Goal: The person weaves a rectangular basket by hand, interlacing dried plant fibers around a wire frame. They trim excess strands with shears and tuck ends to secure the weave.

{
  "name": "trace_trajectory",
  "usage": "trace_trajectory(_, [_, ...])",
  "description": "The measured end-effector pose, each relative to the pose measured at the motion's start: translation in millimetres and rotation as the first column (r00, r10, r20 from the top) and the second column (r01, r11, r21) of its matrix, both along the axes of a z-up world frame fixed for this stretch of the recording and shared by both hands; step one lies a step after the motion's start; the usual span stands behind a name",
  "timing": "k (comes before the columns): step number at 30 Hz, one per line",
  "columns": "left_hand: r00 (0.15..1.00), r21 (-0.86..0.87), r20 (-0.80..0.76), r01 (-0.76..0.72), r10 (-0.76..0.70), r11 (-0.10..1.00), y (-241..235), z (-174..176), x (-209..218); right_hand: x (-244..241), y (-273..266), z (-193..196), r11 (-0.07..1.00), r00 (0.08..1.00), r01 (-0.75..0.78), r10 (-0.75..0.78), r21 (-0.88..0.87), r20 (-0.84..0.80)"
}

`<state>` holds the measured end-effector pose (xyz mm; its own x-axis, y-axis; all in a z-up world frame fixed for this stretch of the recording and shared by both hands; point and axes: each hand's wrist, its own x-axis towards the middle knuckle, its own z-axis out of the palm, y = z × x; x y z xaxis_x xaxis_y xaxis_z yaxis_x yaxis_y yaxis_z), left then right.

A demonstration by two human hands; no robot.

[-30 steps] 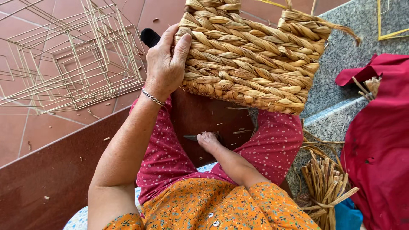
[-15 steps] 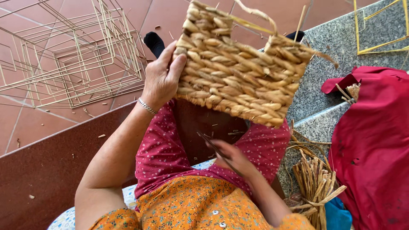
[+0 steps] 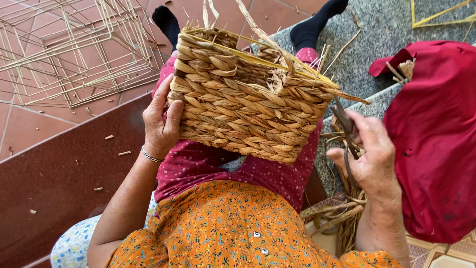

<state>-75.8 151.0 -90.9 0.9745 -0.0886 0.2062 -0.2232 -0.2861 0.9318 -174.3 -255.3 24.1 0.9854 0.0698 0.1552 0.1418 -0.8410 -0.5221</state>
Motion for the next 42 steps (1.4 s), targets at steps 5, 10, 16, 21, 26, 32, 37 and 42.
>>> trace_trajectory(5, [0.999, -0.008, -0.045, -0.001, 0.001, 1.000, 3, -1, -11, 12, 9, 28, 0.966, 1.000, -0.028, 0.028, -0.255, 0.000])
trace_trajectory(10, [0.999, -0.015, 0.028, 0.023, -0.023, 1.000, 2, 1, -15, 28, 11, 38, 0.905, 0.996, -0.083, 0.094, -0.418, 0.006])
trace_trajectory(16, [1.000, -0.028, 0.013, 0.025, -0.024, 0.999, 3, 0, -16, 45, 14, 40, 0.866, 0.992, -0.123, 0.124, -0.485, -0.030])
trace_trajectory(21, [0.999, -0.021, 0.020, 0.025, -0.025, 0.999, 3, 2, -15, 50, 15, 39, 0.850, 0.986, -0.163, 0.152, -0.502, -0.062])
trace_trajectory(26, [0.999, -0.023, 0.010, 0.031, -0.031, 0.999, 4, -1, -15, 50, 12, 32, 0.778, 0.980, -0.188, 0.188, -0.599, -0.064])
trace_trajectory(32, [0.999, -0.056, 0.018, 0.042, -0.041, 0.998, 5, -1, -15, 48, 5, 17, 0.791, 0.967, -0.169, 0.248, -0.588, 0.056])
trace_trajectory(37, [1.000, -0.012, 0.002, 0.011, -0.011, 1.000, 6, -7, -12, 30, -14, 3, 0.910, 0.975, -0.067, 0.147, -0.409, 0.168])
trace_trajectory(42, [1.000, 0.063, 0.017, 0.001, -0.002, 0.998, 7, 0, 3, -1, -49, -44, 0.911, 0.963, 0.233, -0.264, 0.342, 0.047])
